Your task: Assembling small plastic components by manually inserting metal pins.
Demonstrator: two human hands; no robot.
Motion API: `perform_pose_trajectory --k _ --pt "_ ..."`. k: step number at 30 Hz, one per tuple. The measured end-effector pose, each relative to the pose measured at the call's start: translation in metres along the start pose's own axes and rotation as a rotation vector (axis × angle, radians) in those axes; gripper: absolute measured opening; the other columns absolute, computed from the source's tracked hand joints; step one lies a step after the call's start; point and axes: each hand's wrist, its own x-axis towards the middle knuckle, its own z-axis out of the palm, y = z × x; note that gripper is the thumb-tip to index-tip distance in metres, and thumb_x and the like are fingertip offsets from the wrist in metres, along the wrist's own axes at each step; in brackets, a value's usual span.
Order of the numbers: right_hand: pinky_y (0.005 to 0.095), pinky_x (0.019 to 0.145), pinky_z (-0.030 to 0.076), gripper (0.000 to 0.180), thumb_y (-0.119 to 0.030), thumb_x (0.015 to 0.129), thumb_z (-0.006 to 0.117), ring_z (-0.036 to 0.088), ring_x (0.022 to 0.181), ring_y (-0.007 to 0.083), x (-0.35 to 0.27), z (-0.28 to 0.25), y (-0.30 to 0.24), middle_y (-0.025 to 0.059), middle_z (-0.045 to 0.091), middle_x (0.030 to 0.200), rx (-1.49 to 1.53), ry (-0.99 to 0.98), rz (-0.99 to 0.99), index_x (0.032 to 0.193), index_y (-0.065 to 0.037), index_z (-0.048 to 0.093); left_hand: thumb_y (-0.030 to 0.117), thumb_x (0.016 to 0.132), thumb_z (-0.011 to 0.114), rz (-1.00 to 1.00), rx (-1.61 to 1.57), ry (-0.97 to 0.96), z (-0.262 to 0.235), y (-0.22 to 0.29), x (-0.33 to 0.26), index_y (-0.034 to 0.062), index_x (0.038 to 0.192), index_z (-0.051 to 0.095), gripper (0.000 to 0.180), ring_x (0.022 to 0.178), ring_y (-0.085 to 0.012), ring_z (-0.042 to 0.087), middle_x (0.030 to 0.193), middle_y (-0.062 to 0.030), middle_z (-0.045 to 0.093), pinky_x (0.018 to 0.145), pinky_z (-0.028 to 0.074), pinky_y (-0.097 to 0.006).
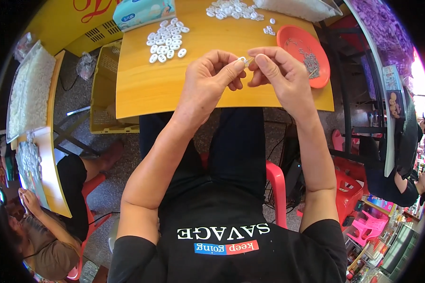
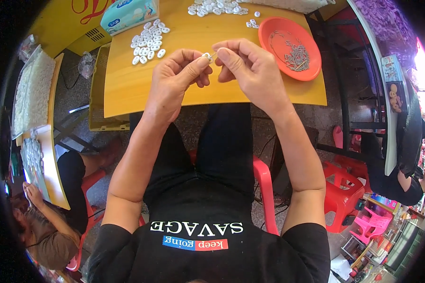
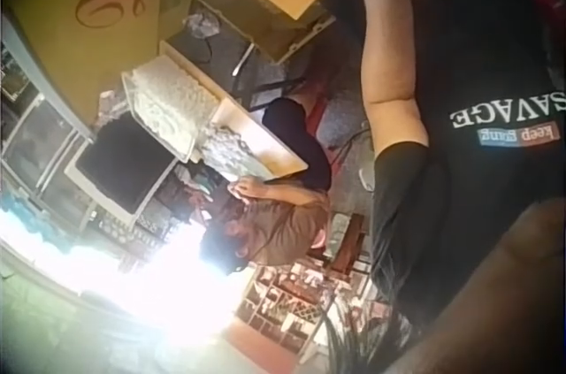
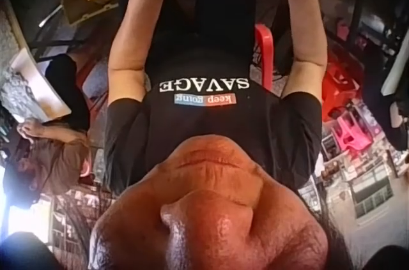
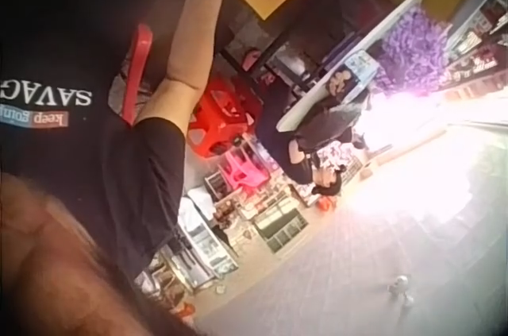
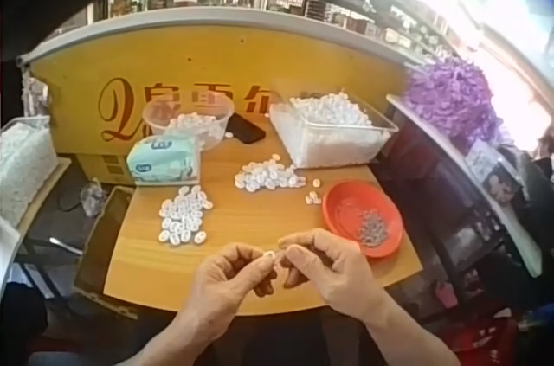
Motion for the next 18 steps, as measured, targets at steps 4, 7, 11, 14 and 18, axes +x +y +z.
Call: perform_pose_trajectory --k 4,7,11,14,18 --pt "0.0239 0.062 0.053 0.016 -0.012 0.093 0.067 0.064 0.072 0.0099 0.001 -0.008 -0.005 0.0052 0.066 0.084 -0.382 -0.017 -0.281 0.099 0.002 0.065 0.017 0.095 0.066 -0.020 0.005 -0.010 0.000 0.004 -0.004 -0.0012 0.096 0.062 0.019 0.070 -0.0096 0.060 0.081 -0.0053 0.065 0.065 0.049 -0.024" --pt "0.0255 0.061 0.053 0.013 -0.010 0.090 0.069 0.065 0.073 0.0128 0.003 -0.007 -0.008 0.0067 0.065 0.084 -0.546 -0.041 -0.425 0.097 0.001 0.065 0.018 0.095 0.065 -0.026 0.029 -0.027 0.000 0.005 -0.007 -0.0005 0.096 0.061 0.019 0.070 -0.0092 0.060 0.081 -0.0043 0.065 0.065 0.049 -0.024" --pt "0.0264 0.060 0.053 0.011 -0.008 0.088 0.071 0.065 0.073 0.0171 0.003 -0.006 -0.012 0.0073 0.064 0.085 -0.570 -0.053 -0.459 0.093 0.000 0.064 0.018 0.095 0.065 -0.035 0.049 -0.022 0.001 0.009 -0.011 -0.0003 0.096 0.061 0.019 0.071 -0.0086 0.059 0.081 -0.0036 0.064 0.065 0.048 -0.024" --pt "0.0264 0.058 0.053 0.011 -0.007 0.088 0.070 0.065 0.073 0.0165 0.004 -0.006 -0.008 0.0076 0.063 0.084 -0.564 -0.068 -0.458 0.090 0.001 0.063 0.018 0.095 0.065 -0.022 0.070 -0.019 0.002 0.009 -0.013 0.0001 0.096 0.060 0.019 0.072 -0.0081 0.059 0.081 -0.0033 0.064 0.065 0.048 -0.024" --pt "0.0257 0.055 0.051 0.011 -0.008 0.091 0.067 0.064 0.067 0.0159 0.000 -0.003 -0.003 0.0084 0.063 0.083 -0.599 -0.078 -0.458 0.091 0.001 0.061 0.018 0.093 0.068 -0.018 0.075 0.015 0.005 0.009 -0.016 0.0013 0.096 0.061 0.018 0.071 -0.0088 0.058 0.082 -0.0035 0.064 0.067 0.045 -0.023"
